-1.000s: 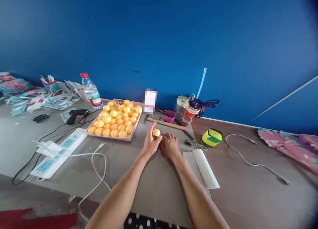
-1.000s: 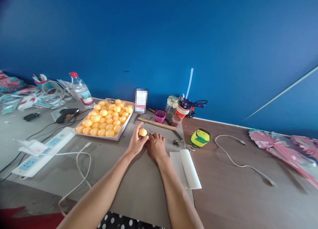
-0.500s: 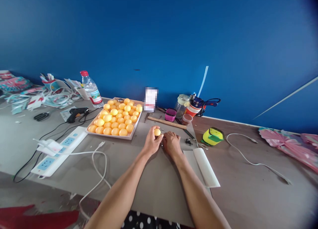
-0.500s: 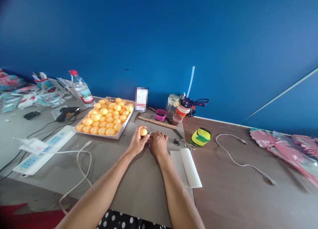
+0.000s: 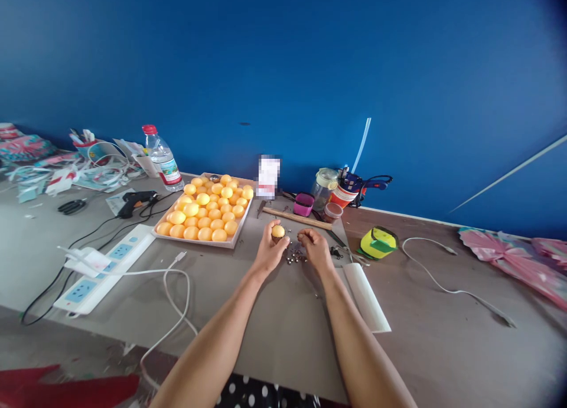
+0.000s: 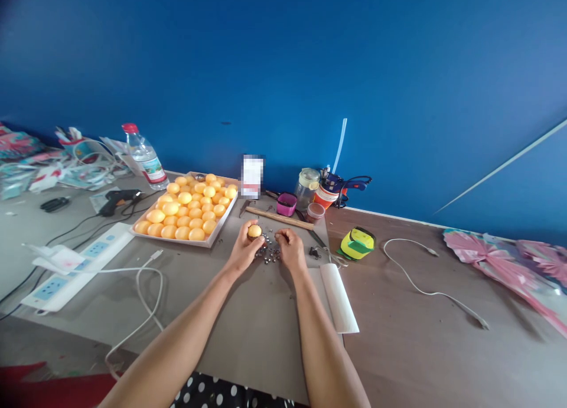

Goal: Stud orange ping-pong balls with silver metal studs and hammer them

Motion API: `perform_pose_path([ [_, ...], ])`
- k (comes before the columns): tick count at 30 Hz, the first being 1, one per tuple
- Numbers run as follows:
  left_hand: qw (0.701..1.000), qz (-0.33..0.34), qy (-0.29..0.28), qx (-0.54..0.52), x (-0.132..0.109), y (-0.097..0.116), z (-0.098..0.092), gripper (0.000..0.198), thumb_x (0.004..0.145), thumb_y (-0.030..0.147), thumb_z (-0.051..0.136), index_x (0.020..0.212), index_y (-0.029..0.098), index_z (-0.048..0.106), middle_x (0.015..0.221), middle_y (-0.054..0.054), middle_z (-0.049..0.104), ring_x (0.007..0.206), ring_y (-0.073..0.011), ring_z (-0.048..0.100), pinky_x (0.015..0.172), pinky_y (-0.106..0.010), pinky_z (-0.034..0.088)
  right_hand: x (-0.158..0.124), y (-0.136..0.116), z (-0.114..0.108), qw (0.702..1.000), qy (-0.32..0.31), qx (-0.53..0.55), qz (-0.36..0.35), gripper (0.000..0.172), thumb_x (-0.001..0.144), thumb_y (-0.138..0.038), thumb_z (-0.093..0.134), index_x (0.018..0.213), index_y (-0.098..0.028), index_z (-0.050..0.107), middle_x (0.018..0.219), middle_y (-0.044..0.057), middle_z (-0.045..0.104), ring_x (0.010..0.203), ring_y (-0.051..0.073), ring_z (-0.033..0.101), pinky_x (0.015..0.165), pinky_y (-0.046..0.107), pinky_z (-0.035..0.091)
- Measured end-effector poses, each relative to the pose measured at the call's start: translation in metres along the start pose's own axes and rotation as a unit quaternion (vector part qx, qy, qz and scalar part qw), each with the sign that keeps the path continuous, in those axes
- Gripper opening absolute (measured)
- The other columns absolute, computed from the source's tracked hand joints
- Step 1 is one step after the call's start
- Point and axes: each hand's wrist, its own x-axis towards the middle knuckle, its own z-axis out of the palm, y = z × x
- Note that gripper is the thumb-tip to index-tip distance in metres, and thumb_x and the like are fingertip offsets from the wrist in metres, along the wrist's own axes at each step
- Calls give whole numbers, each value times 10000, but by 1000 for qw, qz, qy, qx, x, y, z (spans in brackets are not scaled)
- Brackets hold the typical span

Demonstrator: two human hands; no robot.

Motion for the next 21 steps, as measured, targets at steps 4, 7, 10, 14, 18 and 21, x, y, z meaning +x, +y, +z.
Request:
perform_pose_path([
  [4,997,-18,-1,-76,3,-6,-1,500,712,236,617,1192,259,480,939,-5,544,737,-133,572,773,-300,455,2,6,-3,996,-1,84,16,207,710,-370,532,747,-173,585,654,-10,589,581,121,483,616,245,385],
  [7,991,-37,-11,-131,5,-10,-1,498,721,219,596,1202,282,485,974,-4,543,770,-144,591,824,-330,457,3,7,-4,991,-4,132,28,228,693,-387,553,753,-169,577,685,2,614,582,116,492,615,243,391],
  [10,986,-48,-18,-156,5,-10,0,512,716,215,602,1209,283,484,946,-5,553,756,-146,599,826,-345,465,4,6,-5,993,-2,112,26,226,685,-381,550,745,-165,583,668,3,612,580,120,492,617,249,393],
  [14,987,-51,-16,-151,4,-9,1,523,709,231,620,1211,283,483,941,-9,554,736,-153,610,803,-350,478,4,4,-4,999,-1,18,27,214,664,-360,548,726,-167,614,652,4,615,617,144,522,643,265,402],
  [18,990,-48,-16,-130,5,-9,0,516,704,224,623,1201,274,493,952,-14,547,732,-155,612,800,-352,484,1,2,-3,998,-4,-54,14,210,680,-326,522,774,-177,637,766,30,664,722,169,580,716,286,421],
  [21,995,-43,-20,-91,5,-8,-1,517,716,226,611,1215,263,479,1003,-28,539,750,-158,615,809,-355,484,-1,0,-3,996,-2,-87,-4,202,680,-284,498,790,-183,634,808,38,670,750,174,592,744,297,425],
])
